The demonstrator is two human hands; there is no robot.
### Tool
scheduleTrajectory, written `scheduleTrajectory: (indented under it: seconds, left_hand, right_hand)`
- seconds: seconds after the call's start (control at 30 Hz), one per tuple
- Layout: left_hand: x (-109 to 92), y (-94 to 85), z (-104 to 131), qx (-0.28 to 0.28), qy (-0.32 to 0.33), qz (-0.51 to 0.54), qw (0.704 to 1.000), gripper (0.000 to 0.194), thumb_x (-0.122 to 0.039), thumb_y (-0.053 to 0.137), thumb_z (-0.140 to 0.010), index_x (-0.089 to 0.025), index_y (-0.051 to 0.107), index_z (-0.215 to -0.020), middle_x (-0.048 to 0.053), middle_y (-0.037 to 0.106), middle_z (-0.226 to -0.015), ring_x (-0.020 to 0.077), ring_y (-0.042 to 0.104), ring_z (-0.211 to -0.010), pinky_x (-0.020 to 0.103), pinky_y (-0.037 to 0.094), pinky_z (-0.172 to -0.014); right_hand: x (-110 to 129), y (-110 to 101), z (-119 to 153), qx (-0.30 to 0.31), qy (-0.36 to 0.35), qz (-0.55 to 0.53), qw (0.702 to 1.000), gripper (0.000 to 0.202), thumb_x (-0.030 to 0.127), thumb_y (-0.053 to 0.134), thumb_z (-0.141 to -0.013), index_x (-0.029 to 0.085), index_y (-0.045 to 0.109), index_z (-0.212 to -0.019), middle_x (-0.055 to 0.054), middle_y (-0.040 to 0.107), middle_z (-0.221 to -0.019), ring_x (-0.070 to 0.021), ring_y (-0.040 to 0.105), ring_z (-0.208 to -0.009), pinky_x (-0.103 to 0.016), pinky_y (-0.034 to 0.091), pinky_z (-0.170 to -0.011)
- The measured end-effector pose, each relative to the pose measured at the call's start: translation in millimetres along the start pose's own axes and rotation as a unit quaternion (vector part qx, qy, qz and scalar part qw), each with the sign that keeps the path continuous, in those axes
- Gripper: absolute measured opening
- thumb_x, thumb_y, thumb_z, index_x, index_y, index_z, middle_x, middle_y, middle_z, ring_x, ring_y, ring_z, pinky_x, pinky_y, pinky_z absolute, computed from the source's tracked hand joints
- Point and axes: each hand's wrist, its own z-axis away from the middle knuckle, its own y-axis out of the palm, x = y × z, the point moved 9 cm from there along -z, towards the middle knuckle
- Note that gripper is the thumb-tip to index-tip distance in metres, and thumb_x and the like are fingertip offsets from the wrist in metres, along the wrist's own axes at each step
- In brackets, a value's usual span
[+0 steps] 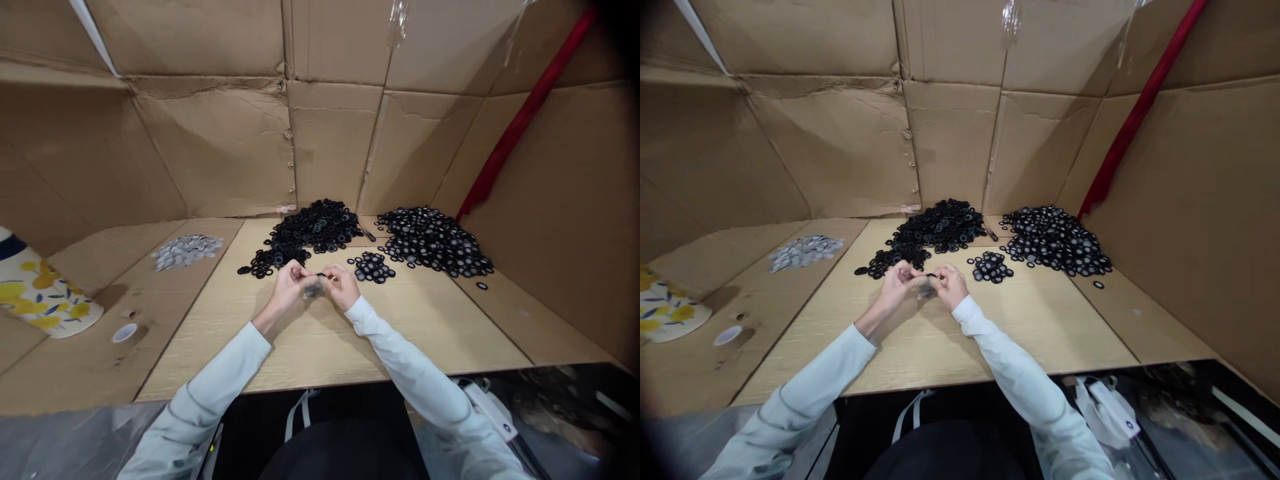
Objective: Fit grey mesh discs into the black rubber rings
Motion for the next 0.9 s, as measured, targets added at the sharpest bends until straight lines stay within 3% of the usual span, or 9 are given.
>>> scheduleTrajectory:
  seconds: [0.23,0.37,0.47,0.53,0.63,0.77,0.9]
  left_hand:
    - [0.3,7.1,-0.6,0.046,-0.006,-0.021,0.999,0.033,-0.021,0.071,-0.058,-0.020,0.045,-0.078,0.002,0.065,-0.077,0.0148,0.062,-0.076,0.027,0.046,-0.069]
    - [-1.0,1.3,-1.8,0.011,-0.003,-0.030,0.999,0.028,-0.021,0.070,-0.059,-0.019,0.047,-0.074,0.001,0.063,-0.072,0.0141,0.061,-0.071,0.027,0.047,-0.068]
    - [5.2,-5.3,-2.6,-0.034,-0.011,0.017,0.999,0.030,-0.022,0.071,-0.057,-0.019,0.046,-0.073,-0.001,0.061,-0.072,0.0127,0.060,-0.069,0.027,0.048,-0.066]
    - [10.9,-3.5,-2.3,-0.034,-0.021,0.036,0.999,0.029,-0.023,0.071,-0.057,-0.018,0.048,-0.073,-0.001,0.059,-0.072,0.0111,0.058,-0.066,0.025,0.047,-0.064]
    - [14.2,2.9,-0.2,-0.016,-0.033,0.043,0.998,0.026,-0.021,0.071,-0.058,-0.017,0.051,-0.075,0.000,0.059,-0.076,0.0100,0.058,-0.065,0.024,0.047,-0.063]
    - [6.9,9.8,1.9,0.016,-0.035,0.033,0.999,0.035,-0.018,0.072,-0.056,-0.018,0.057,-0.087,0.007,0.063,-0.095,0.0152,0.061,-0.081,0.029,0.048,-0.075]
    - [5.0,7.6,0.9,0.021,-0.045,-0.006,0.999,0.036,-0.020,0.073,-0.054,-0.017,0.060,-0.087,0.005,0.066,-0.080,0.0172,0.062,-0.075,0.031,0.049,-0.072]
  right_hand:
    - [7.6,-2.5,-1.2,-0.005,-0.059,0.096,0.994,0.007,0.017,0.054,-0.070,0.020,0.060,-0.069,-0.007,0.058,-0.083,-0.0218,0.052,-0.086,-0.038,0.040,-0.082]
    - [2.4,-3.9,-3.4,-0.005,-0.019,0.014,1.000,0.006,0.024,0.059,-0.069,0.020,0.063,-0.069,-0.005,0.057,-0.082,-0.0191,0.053,-0.083,-0.035,0.042,-0.077]
    - [-6.5,0.4,-4.1,0.005,0.037,-0.094,0.995,0.017,0.033,0.065,-0.063,0.019,0.066,-0.074,-0.005,0.057,-0.088,-0.0166,0.054,-0.080,-0.029,0.043,-0.068]
    - [-11.1,2.1,-3.9,-0.003,0.062,-0.133,0.989,0.022,0.035,0.068,-0.060,0.019,0.066,-0.074,-0.005,0.056,-0.089,-0.0157,0.054,-0.078,-0.027,0.043,-0.065]
    - [-16.0,-1.8,-3.6,-0.040,0.078,-0.139,0.986,0.021,0.038,0.064,-0.062,0.018,0.064,-0.067,-0.004,0.056,-0.081,-0.0144,0.053,-0.071,-0.027,0.042,-0.061]
    - [-17.6,-7.2,-3.8,-0.059,0.074,-0.109,0.989,0.020,0.038,0.060,-0.065,0.018,0.063,-0.062,-0.004,0.057,-0.075,-0.0137,0.052,-0.066,-0.026,0.041,-0.059]
    - [-17.1,-6.2,-3.2,-0.048,0.070,-0.083,0.993,0.017,0.035,0.059,-0.066,0.019,0.062,-0.060,-0.003,0.058,-0.073,-0.0147,0.052,-0.066,-0.027,0.041,-0.058]
